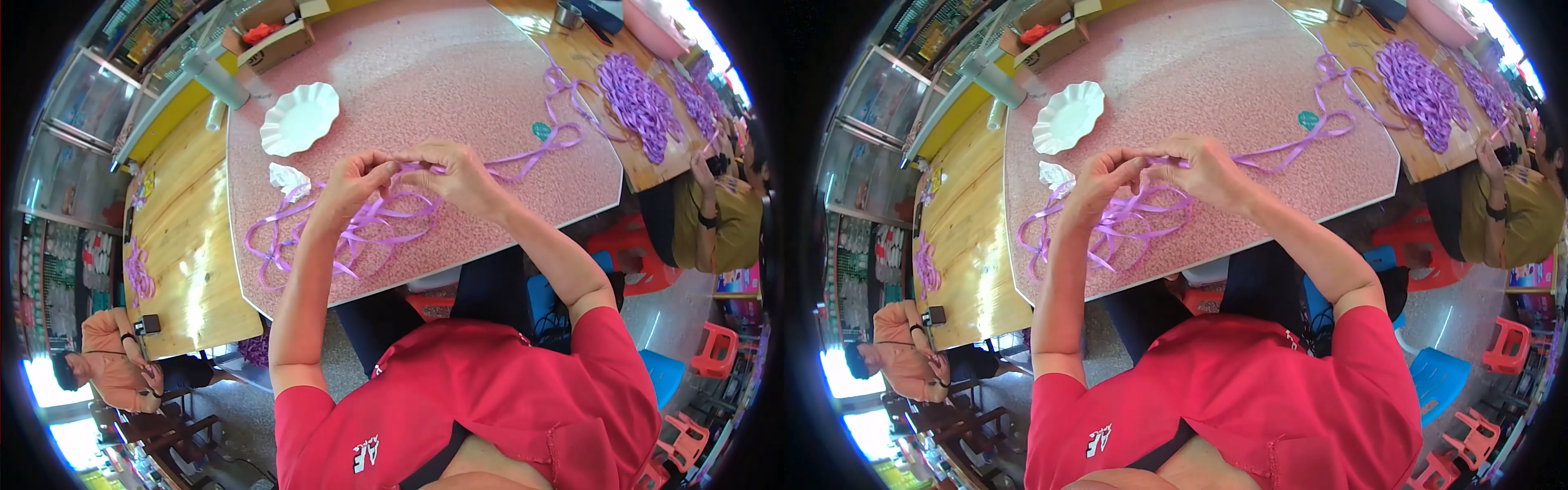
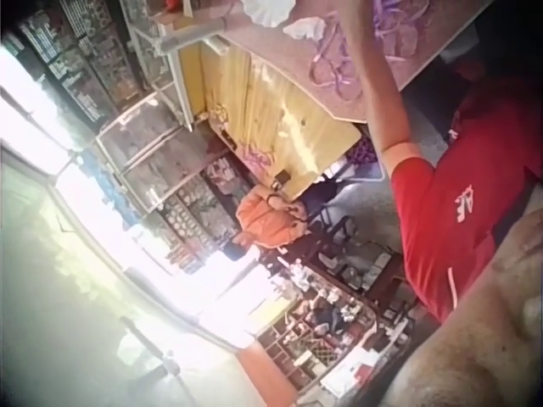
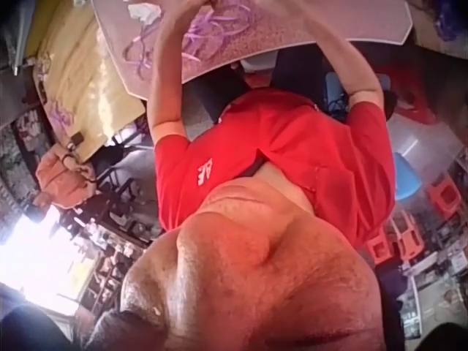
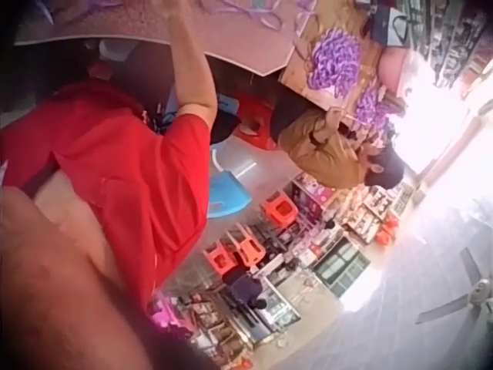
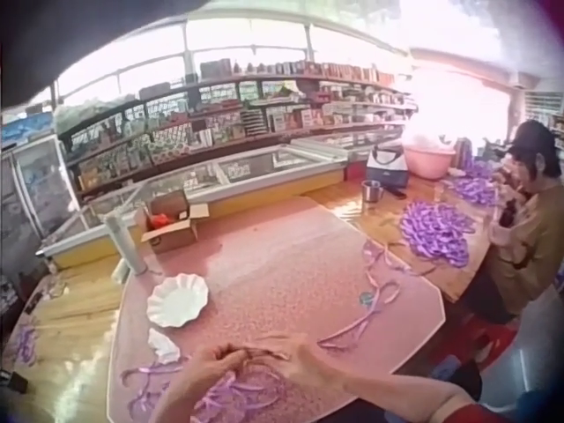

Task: Connect individual purple plastic loops together to form a long garland or chain.

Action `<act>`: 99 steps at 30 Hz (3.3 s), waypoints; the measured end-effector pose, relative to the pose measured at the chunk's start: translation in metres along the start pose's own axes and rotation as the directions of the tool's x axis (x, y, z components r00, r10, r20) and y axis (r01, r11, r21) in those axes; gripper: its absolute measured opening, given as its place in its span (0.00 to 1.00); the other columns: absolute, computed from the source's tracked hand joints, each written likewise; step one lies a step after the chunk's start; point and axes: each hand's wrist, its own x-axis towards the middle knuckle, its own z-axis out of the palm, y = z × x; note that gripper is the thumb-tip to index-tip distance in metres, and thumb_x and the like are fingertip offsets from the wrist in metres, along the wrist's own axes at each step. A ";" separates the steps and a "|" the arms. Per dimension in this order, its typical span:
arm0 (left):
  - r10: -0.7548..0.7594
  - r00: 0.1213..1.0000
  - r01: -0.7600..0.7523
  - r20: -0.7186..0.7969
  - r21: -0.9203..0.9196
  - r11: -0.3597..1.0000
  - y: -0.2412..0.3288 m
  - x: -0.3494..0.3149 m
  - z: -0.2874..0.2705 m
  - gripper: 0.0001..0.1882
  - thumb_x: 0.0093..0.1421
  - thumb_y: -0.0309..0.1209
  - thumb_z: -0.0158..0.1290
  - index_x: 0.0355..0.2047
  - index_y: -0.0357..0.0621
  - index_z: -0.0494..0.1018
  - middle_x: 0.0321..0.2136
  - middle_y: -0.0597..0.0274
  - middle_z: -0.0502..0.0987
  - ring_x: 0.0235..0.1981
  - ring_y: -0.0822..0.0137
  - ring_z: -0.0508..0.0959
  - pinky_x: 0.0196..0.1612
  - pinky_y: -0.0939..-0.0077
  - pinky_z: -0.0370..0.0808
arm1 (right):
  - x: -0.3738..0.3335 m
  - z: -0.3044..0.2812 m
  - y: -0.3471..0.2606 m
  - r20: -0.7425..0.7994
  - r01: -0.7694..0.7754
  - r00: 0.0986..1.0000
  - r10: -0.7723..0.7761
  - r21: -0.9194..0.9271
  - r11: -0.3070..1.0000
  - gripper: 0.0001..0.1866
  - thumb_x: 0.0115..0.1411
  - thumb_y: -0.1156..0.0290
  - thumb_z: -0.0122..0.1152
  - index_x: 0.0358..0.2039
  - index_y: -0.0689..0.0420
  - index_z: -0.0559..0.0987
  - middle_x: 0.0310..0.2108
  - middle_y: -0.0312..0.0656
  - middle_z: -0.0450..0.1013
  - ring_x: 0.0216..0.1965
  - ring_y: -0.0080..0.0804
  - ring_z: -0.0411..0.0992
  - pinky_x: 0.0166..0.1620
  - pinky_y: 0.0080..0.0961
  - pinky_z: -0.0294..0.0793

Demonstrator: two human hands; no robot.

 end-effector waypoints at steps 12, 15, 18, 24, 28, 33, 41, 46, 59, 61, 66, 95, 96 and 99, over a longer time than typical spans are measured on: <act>0.389 0.863 0.041 -0.322 0.813 0.581 -0.024 0.042 -0.117 0.19 0.62 0.46 0.57 0.40 0.42 0.79 0.38 0.63 0.78 0.41 0.65 0.76 0.48 0.66 0.68 | 0.018 -0.006 0.056 -0.115 -0.120 0.990 0.086 -0.331 0.936 0.07 0.61 0.71 0.63 0.33 0.63 0.79 0.25 0.40 0.72 0.26 0.24 0.69 0.29 0.26 0.66; 0.502 0.803 0.275 -0.320 0.947 0.164 -0.047 0.040 -0.140 0.22 0.61 0.51 0.55 0.42 0.46 0.79 0.53 0.60 0.72 0.58 0.55 0.66 0.61 0.53 0.57 | 0.017 -0.004 0.059 -0.133 -0.237 0.968 0.213 -0.198 0.951 0.07 0.63 0.70 0.60 0.34 0.62 0.78 0.25 0.38 0.72 0.26 0.22 0.69 0.29 0.24 0.67; 0.400 0.853 0.326 -0.335 0.941 0.092 -0.045 0.038 -0.132 0.23 0.62 0.52 0.53 0.44 0.48 0.79 0.62 0.58 0.65 0.67 0.50 0.56 0.66 0.46 0.48 | 0.016 -0.008 0.063 -0.094 -0.409 0.907 0.410 0.031 0.912 0.06 0.64 0.70 0.59 0.35 0.61 0.77 0.24 0.35 0.71 0.26 0.19 0.69 0.29 0.21 0.67; 0.630 0.754 -0.126 -0.183 0.902 0.413 -0.009 0.019 -0.072 0.26 0.67 0.53 0.46 0.44 0.43 0.79 0.55 0.54 0.72 0.61 0.54 0.64 0.63 0.56 0.57 | 0.020 -0.011 0.037 -0.052 -0.357 0.929 0.367 0.140 0.924 0.05 0.64 0.73 0.59 0.35 0.61 0.78 0.24 0.33 0.71 0.25 0.16 0.68 0.29 0.19 0.67; 0.319 0.913 -0.213 -0.254 0.370 0.904 0.005 0.006 -0.010 0.31 0.69 0.55 0.41 0.39 0.37 0.79 0.37 0.54 0.80 0.45 0.63 0.77 0.53 0.70 0.69 | 0.018 -0.018 0.010 -0.017 -0.037 0.999 0.036 -0.084 0.996 0.04 0.60 0.77 0.63 0.36 0.62 0.78 0.27 0.39 0.73 0.27 0.25 0.72 0.31 0.23 0.69; 0.128 0.981 -0.088 -0.147 0.255 0.963 0.004 -0.008 0.015 0.33 0.70 0.56 0.38 0.31 0.35 0.76 0.25 0.64 0.77 0.33 0.71 0.74 0.39 0.76 0.70 | 0.005 -0.027 -0.011 0.017 0.127 0.992 -0.127 -0.225 0.966 0.06 0.57 0.79 0.63 0.36 0.63 0.78 0.31 0.45 0.74 0.32 0.38 0.74 0.34 0.29 0.72; 0.244 0.956 -0.232 -0.164 0.093 0.968 0.005 -0.028 0.043 0.13 0.69 0.37 0.50 0.34 0.37 0.72 0.28 0.66 0.75 0.32 0.76 0.74 0.39 0.80 0.71 | -0.015 -0.033 -0.017 0.027 0.111 0.994 -0.108 -0.241 0.964 0.10 0.58 0.78 0.63 0.40 0.63 0.79 0.34 0.44 0.76 0.33 0.35 0.75 0.35 0.27 0.73; 0.297 0.942 -0.259 -0.156 0.225 0.939 0.007 -0.037 0.047 0.10 0.66 0.33 0.53 0.35 0.37 0.72 0.29 0.65 0.76 0.34 0.75 0.75 0.41 0.78 0.72 | -0.019 -0.025 -0.033 0.110 -0.232 0.968 0.226 0.043 0.972 0.12 0.61 0.74 0.62 0.45 0.63 0.79 0.35 0.39 0.78 0.33 0.24 0.74 0.36 0.23 0.73; 0.297 0.926 -0.293 -0.233 0.052 0.955 0.003 -0.047 0.055 0.15 0.71 0.39 0.47 0.37 0.38 0.73 0.30 0.66 0.75 0.33 0.76 0.72 0.39 0.80 0.69 | -0.024 -0.013 -0.050 -0.048 0.041 0.998 -0.052 -0.202 0.979 0.04 0.56 0.78 0.64 0.33 0.63 0.79 0.27 0.43 0.73 0.27 0.29 0.72 0.30 0.25 0.70; 0.309 0.935 -0.297 -0.176 0.093 0.950 0.002 -0.047 0.057 0.17 0.72 0.41 0.45 0.36 0.38 0.72 0.29 0.66 0.74 0.33 0.76 0.71 0.39 0.80 0.69 | -0.028 -0.010 -0.051 -0.061 0.057 0.996 -0.072 -0.216 0.975 0.04 0.56 0.78 0.64 0.33 0.62 0.79 0.27 0.43 0.72 0.26 0.31 0.72 0.30 0.25 0.70; 0.315 0.934 -0.283 -0.169 0.190 0.940 -0.005 -0.048 0.068 0.16 0.73 0.39 0.41 0.37 0.41 0.71 0.27 0.71 0.69 0.32 0.77 0.67 0.40 0.81 0.66 | -0.037 -0.008 -0.042 -0.098 0.122 0.983 -0.158 -0.302 0.945 0.06 0.55 0.77 0.65 0.34 0.61 0.79 0.28 0.42 0.70 0.26 0.31 0.71 0.29 0.26 0.70; 0.226 0.962 -0.247 -0.152 -0.139 0.959 -0.011 -0.053 0.075 0.05 0.65 0.27 0.56 0.38 0.40 0.72 0.38 0.66 0.74 0.41 0.76 0.72 0.49 0.80 0.68 | -0.047 -0.026 -0.044 -0.044 -0.267 0.959 0.281 0.207 0.941 0.08 0.62 0.73 0.62 0.40 0.62 0.81 0.29 0.31 0.75 0.30 0.15 0.69 0.32 0.16 0.66; 0.224 0.962 -0.246 -0.154 -0.138 0.960 -0.011 -0.054 0.075 0.05 0.65 0.27 0.56 0.38 0.40 0.72 0.38 0.66 0.74 0.41 0.76 0.72 0.49 0.80 0.68 | -0.046 -0.026 -0.042 -0.041 -0.267 0.959 0.281 0.209 0.941 0.08 0.62 0.73 0.62 0.40 0.62 0.81 0.29 0.31 0.75 0.30 0.15 0.69 0.32 0.16 0.66; 0.256 0.947 -0.307 -0.195 -0.311 0.900 -0.007 -0.057 0.075 0.04 0.62 0.23 0.57 0.37 0.42 0.75 0.38 0.62 0.77 0.43 0.70 0.76 0.52 0.74 0.70 | -0.043 -0.025 -0.035 -0.052 -0.301 0.931 0.361 0.446 0.843 0.08 0.62 0.71 0.63 0.40 0.60 0.81 0.28 0.30 0.74 0.28 0.12 0.68 0.29 0.13 0.64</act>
